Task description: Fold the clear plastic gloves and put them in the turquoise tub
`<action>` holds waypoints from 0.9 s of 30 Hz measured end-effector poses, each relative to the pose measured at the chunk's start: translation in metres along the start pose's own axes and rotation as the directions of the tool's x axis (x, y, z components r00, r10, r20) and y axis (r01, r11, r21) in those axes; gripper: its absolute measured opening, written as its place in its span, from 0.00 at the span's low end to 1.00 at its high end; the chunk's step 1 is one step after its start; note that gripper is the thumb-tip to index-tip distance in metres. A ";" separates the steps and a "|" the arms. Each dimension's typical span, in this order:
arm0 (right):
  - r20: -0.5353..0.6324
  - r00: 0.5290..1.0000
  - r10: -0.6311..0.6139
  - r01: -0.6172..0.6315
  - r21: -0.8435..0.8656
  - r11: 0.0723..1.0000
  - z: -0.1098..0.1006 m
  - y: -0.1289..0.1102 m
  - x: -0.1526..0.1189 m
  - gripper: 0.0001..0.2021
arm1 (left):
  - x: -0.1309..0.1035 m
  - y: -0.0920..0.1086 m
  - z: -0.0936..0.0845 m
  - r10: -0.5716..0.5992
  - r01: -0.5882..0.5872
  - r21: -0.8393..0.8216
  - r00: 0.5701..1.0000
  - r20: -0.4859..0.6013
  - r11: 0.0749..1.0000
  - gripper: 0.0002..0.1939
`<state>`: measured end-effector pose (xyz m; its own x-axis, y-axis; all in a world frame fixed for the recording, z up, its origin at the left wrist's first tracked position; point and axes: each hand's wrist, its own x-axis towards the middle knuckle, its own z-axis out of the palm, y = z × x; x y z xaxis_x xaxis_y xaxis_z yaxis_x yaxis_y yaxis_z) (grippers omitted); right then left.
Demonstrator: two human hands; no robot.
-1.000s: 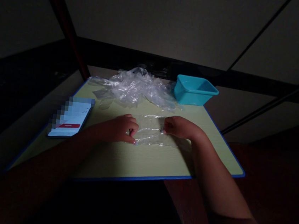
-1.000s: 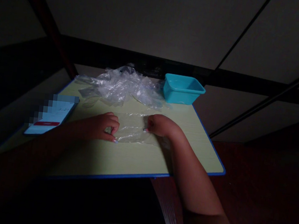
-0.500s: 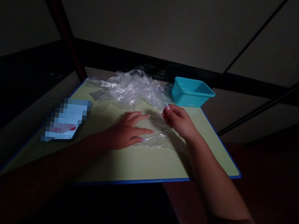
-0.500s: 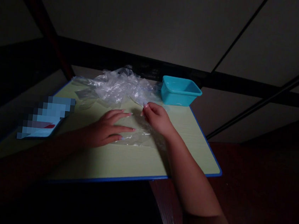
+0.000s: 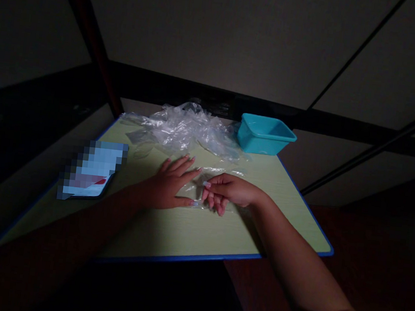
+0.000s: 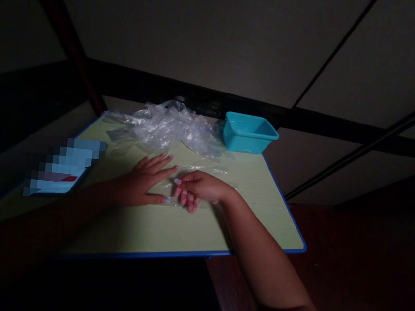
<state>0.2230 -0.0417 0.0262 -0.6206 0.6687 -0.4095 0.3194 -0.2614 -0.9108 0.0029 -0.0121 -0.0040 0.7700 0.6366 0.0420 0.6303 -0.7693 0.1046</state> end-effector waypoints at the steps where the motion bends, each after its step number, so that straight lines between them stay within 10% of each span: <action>1: -0.012 0.999 0.047 -0.048 -0.021 0.999 0.001 0.000 0.001 0.18 | 0.000 0.000 0.001 0.000 0.000 0.008 1.000 0.019 1.000 0.44; 14: 0.008 0.990 0.144 -0.144 -0.038 0.989 0.000 -0.003 -0.009 0.16 | -0.004 0.001 -0.009 0.018 -0.012 -0.051 0.994 0.106 0.999 0.41; 19: -0.143 0.983 -0.114 0.124 0.059 0.991 -0.014 -0.002 -0.008 0.21 | -0.005 0.000 -0.007 0.010 0.002 -0.085 0.991 0.135 0.996 0.42; 22: -0.488 0.820 -0.299 0.293 -0.092 0.952 -0.027 -0.001 -0.003 0.18 | -0.003 -0.002 -0.006 0.013 -0.003 -0.113 0.996 0.085 0.994 0.37; 25: -0.734 0.563 -0.380 -0.005 -0.463 0.886 -0.041 0.004 0.003 0.15 | -0.001 -0.007 -0.009 -0.024 0.016 -0.123 0.997 -0.068 0.992 0.31; 27: -0.779 0.474 -0.411 -0.145 -0.530 0.836 -0.048 0.008 0.006 0.13 | 0.001 -0.010 -0.012 -0.048 0.027 -0.113 0.982 -0.181 0.993 0.29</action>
<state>0.2562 -0.0064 0.0187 0.1319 0.9666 0.2198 0.7362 0.0530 -0.6747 -0.0044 -0.0031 0.0073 0.7086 0.6719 0.2156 0.6359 -0.7405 0.2175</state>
